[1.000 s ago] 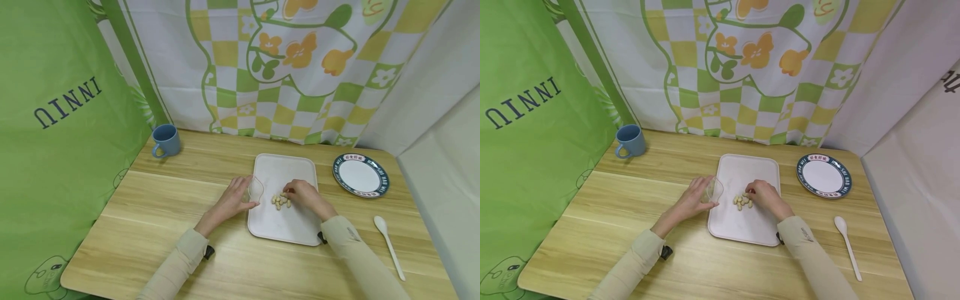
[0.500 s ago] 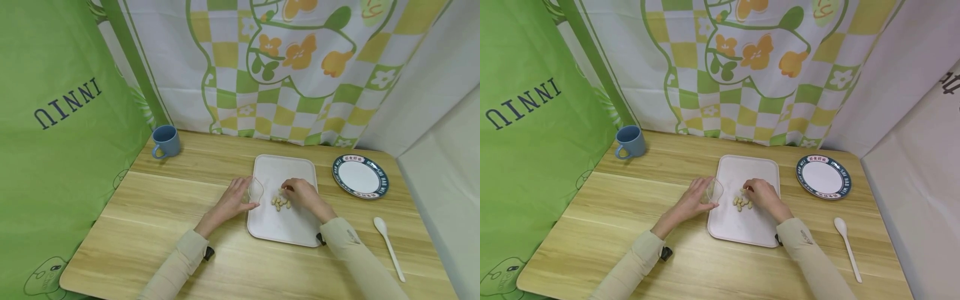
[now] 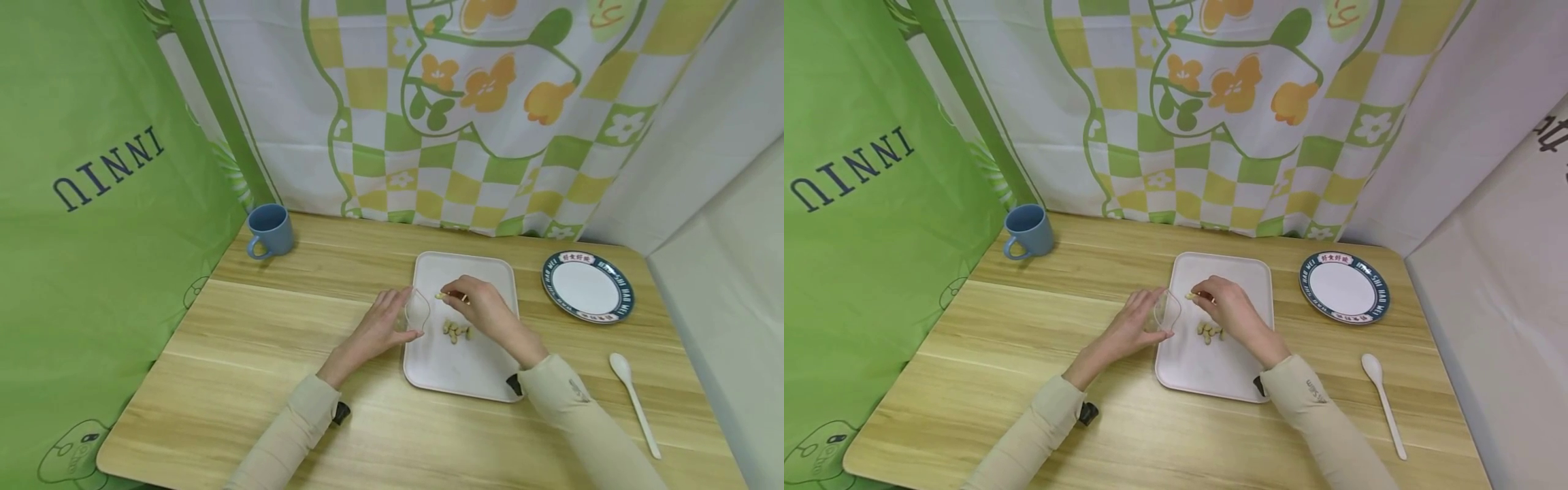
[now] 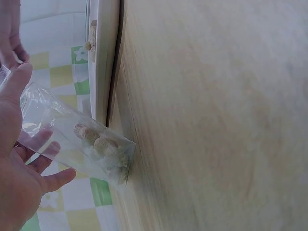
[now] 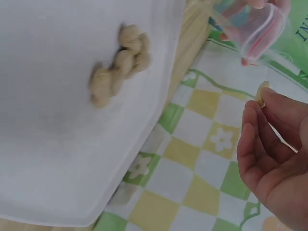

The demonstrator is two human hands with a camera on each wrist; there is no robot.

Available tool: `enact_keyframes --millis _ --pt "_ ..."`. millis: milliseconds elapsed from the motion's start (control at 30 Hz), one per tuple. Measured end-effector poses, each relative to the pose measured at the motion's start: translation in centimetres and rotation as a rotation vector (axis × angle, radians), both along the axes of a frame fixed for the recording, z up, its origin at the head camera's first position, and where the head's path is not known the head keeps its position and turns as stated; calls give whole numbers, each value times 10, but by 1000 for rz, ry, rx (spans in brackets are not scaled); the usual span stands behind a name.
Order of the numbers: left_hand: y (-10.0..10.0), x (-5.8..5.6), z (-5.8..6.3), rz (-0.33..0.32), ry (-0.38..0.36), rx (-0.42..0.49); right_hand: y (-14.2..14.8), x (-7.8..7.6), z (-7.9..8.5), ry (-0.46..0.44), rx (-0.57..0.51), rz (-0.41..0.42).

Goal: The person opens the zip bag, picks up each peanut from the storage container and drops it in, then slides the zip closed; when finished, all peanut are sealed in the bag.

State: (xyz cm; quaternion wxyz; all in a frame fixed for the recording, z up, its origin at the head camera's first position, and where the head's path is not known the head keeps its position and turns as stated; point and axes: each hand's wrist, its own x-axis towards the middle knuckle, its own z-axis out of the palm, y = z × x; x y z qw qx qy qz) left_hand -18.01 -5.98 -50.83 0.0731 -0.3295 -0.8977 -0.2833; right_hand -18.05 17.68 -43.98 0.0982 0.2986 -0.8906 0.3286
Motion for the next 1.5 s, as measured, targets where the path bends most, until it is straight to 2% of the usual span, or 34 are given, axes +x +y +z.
enact_keyframes --millis 233,400,533,733,933,1100,1267,1400,1500 --pt "-1 0 0 -1 -3 4 -14 6 11 7 18 53" --pt "0 1 0 -2 -12 8 -19 8 8 -1 38 73" --pt "0 1 0 -12 8 21 -24 9 5 30 79 86" --pt "1 1 0 -14 37 14 -31 12 2 59 180 80" --pt "1 2 1 -13 27 6 -31 14 1 55 215 71" --pt "1 1 1 -11 31 -1 -25 13 6 72 198 30" --pt "1 -1 1 0 29 4 -11 12 11 79 174 -57" --pt "0 0 2 -4 23 11 3 12 8 27 167 -122" --pt "1 0 1 -5 24 18 13 12 0 -43 189 -152"
